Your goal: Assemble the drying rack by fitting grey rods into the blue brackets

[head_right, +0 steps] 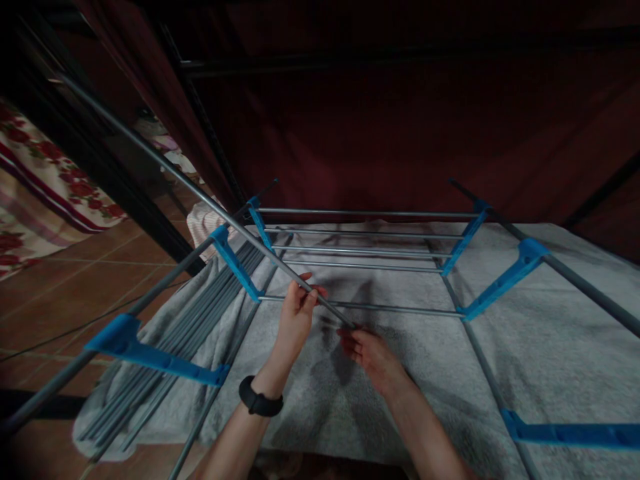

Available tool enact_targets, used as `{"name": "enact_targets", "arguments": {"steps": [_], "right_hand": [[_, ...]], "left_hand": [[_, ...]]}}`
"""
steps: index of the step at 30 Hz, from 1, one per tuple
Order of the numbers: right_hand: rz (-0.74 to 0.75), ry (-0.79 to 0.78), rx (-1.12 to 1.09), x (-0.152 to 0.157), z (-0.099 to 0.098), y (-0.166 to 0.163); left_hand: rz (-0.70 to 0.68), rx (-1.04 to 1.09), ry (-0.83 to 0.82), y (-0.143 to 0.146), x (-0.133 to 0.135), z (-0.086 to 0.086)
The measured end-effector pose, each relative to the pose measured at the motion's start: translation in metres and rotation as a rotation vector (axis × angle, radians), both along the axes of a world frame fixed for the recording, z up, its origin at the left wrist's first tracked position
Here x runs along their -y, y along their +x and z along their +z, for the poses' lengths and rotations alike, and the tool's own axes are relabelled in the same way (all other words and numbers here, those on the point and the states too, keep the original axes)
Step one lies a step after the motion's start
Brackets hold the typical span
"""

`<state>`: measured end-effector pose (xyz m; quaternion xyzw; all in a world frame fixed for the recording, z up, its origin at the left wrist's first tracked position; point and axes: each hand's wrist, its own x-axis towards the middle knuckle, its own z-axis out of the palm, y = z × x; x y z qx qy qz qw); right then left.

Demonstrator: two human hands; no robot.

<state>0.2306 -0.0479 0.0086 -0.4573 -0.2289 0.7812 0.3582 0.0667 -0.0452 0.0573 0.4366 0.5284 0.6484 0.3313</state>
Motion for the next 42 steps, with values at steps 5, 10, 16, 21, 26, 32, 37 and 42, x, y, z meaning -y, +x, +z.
{"name": "enact_targets", "arguments": {"steps": [5,10,16,21,26,32,37,42], "right_hand": [[-0.006,0.009,-0.005,0.002,-0.003,-0.002],[0.002,0.030,0.013,0.002,-0.004,-0.002],[0.015,0.039,0.029,0.002,-0.005,-0.002],[0.048,0.089,0.029,0.002,-0.011,-0.002],[0.068,0.114,0.044,0.000,-0.011,-0.002],[0.025,0.161,0.077,-0.004,-0.007,0.006],[0.013,0.193,0.065,-0.008,-0.007,0.014],[-0.052,0.167,0.109,-0.015,-0.001,0.022]], "left_hand": [[-0.010,-0.024,-0.008,0.001,0.001,-0.004],[-0.008,-0.042,0.003,-0.001,0.001,0.001],[-0.026,-0.037,0.027,-0.002,0.003,0.009],[-0.006,-0.113,0.038,-0.001,0.006,0.013],[0.026,-0.200,0.063,-0.002,0.008,0.012],[0.082,-0.347,0.087,-0.006,0.009,0.008],[0.069,-0.455,0.122,-0.008,0.009,0.010],[0.088,-0.502,0.149,-0.013,0.008,0.008]]}}
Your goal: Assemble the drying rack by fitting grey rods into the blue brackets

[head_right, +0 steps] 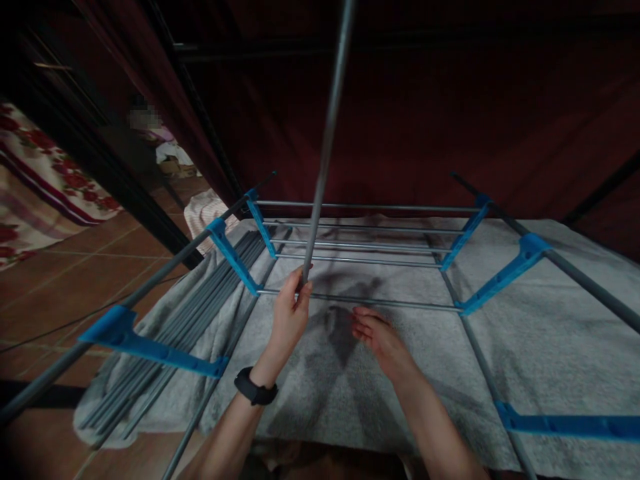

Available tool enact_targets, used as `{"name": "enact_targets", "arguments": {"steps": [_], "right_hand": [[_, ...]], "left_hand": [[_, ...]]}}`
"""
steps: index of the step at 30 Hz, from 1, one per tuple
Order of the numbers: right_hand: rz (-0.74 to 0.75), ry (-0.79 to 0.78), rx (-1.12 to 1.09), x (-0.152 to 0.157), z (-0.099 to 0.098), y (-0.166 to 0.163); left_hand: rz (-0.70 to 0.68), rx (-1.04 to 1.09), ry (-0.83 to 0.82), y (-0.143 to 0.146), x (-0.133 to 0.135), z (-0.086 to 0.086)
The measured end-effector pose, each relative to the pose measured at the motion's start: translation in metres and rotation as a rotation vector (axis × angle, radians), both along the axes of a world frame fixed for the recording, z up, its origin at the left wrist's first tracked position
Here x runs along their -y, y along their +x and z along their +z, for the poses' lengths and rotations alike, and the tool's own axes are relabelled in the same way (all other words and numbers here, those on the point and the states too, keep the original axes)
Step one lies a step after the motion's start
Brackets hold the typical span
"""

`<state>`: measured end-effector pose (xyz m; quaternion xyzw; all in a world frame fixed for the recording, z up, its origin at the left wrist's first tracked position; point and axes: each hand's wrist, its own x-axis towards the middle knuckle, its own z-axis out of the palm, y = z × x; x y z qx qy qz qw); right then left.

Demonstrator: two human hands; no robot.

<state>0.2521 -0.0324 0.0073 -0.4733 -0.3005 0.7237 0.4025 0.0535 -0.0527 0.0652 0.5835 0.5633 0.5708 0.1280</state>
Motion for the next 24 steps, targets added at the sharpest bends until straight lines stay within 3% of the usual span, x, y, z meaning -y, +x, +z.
{"name": "enact_targets", "arguments": {"steps": [13,24], "right_hand": [[-0.129,0.027,-0.013,-0.014,0.014,0.023],[-0.307,0.081,-0.072,-0.027,0.019,0.038]], "left_hand": [[0.118,-0.123,-0.075,-0.027,-0.006,-0.024],[0.139,-0.314,-0.371,-0.059,0.002,-0.026]]}}
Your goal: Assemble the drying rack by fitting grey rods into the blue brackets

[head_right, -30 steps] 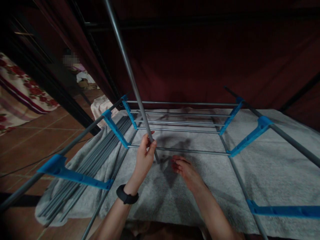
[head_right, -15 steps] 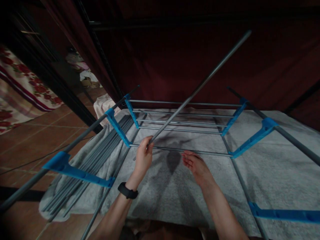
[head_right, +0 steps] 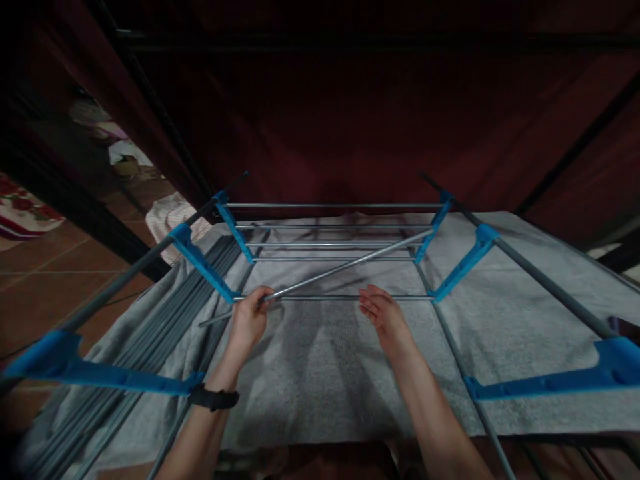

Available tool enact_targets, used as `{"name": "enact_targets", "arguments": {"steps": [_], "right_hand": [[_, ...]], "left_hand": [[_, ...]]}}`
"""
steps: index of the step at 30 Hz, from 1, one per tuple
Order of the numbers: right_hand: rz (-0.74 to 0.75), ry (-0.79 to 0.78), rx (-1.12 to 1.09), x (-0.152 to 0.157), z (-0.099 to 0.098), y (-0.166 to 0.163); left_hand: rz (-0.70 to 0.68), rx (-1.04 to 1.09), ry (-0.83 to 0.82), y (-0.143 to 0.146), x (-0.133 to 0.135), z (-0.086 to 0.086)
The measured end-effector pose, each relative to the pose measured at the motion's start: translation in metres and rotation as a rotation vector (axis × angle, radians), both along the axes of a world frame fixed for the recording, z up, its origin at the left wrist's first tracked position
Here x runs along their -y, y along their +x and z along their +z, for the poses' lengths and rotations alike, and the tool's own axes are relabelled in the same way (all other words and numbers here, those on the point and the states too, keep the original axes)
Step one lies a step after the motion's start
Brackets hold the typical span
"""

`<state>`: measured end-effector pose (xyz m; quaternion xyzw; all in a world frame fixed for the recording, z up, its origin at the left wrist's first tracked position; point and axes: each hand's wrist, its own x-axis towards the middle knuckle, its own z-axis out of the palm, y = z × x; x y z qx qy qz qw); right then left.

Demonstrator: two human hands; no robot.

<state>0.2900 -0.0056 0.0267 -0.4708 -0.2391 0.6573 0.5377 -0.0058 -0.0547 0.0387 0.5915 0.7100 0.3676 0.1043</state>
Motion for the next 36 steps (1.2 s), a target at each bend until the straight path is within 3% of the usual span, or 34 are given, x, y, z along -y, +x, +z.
{"name": "enact_targets", "arguments": {"steps": [9,16,21,28,36], "right_hand": [[-0.147,0.035,-0.113,-0.011,0.008,0.012],[-0.204,0.088,-0.164,-0.021,-0.001,0.023],[-0.306,0.050,-0.149,-0.029,-0.012,0.037],[-0.376,0.018,-0.119,-0.034,-0.019,0.056],[-0.458,-0.036,-0.155,-0.040,-0.015,0.049]], "left_hand": [[0.090,-0.268,-0.142,-0.018,0.002,0.006],[-0.022,-0.503,-0.205,-0.017,0.002,0.004],[-0.022,-0.637,-0.210,-0.019,0.003,0.004],[-0.095,-0.645,-0.292,-0.020,0.000,0.008],[-0.144,-0.609,-0.334,-0.016,-0.007,0.010]]}}
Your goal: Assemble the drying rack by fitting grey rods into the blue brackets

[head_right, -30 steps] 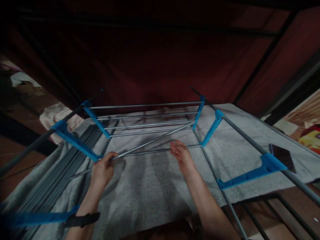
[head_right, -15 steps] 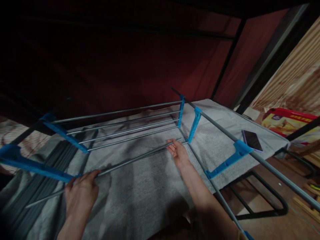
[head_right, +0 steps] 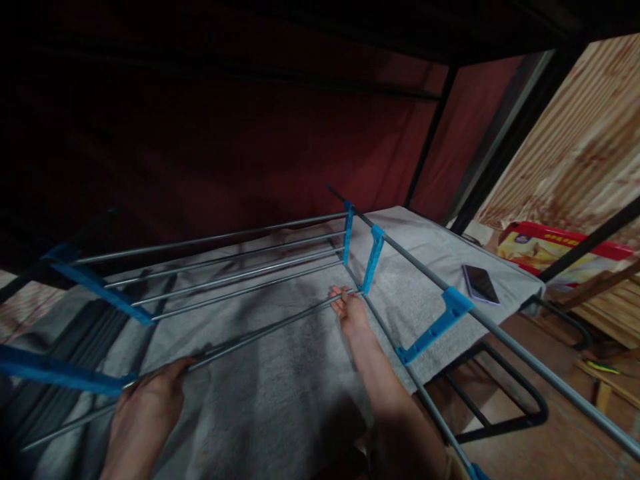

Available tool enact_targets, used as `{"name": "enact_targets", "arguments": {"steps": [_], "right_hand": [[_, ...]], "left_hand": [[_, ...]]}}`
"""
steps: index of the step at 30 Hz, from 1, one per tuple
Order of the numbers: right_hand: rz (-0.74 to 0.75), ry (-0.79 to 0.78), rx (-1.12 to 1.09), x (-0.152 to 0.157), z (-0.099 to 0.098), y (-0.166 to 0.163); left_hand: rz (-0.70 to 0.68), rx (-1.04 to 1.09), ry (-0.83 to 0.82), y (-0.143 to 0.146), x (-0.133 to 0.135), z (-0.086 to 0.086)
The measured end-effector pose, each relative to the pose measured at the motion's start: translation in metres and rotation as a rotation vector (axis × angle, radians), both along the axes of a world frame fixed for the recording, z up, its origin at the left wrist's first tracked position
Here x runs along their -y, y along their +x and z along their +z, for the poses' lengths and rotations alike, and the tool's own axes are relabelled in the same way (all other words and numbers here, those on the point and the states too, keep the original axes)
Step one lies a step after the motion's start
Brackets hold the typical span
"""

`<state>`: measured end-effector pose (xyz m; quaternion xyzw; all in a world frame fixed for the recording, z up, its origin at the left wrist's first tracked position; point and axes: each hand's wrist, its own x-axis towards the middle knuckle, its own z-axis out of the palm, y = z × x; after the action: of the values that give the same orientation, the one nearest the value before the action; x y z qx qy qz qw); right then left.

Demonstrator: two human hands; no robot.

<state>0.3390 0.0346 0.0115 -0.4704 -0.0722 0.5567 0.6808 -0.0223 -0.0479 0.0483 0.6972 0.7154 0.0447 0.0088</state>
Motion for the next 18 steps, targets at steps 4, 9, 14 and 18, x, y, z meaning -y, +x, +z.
{"name": "enact_targets", "arguments": {"steps": [4,9,14,18], "right_hand": [[-0.009,-0.047,-0.065,0.001,0.001,-0.009],[0.006,-0.027,-0.131,0.008,-0.001,-0.012],[-0.035,0.006,-0.121,0.010,0.005,-0.002],[0.033,0.072,-0.107,0.012,0.009,0.006]], "left_hand": [[0.032,0.000,-0.040,0.001,0.000,0.004],[0.068,-0.019,-0.035,0.003,-0.003,0.004],[0.073,-0.039,-0.058,0.025,-0.005,0.004],[0.059,-0.099,-0.076,0.036,-0.003,0.006]]}}
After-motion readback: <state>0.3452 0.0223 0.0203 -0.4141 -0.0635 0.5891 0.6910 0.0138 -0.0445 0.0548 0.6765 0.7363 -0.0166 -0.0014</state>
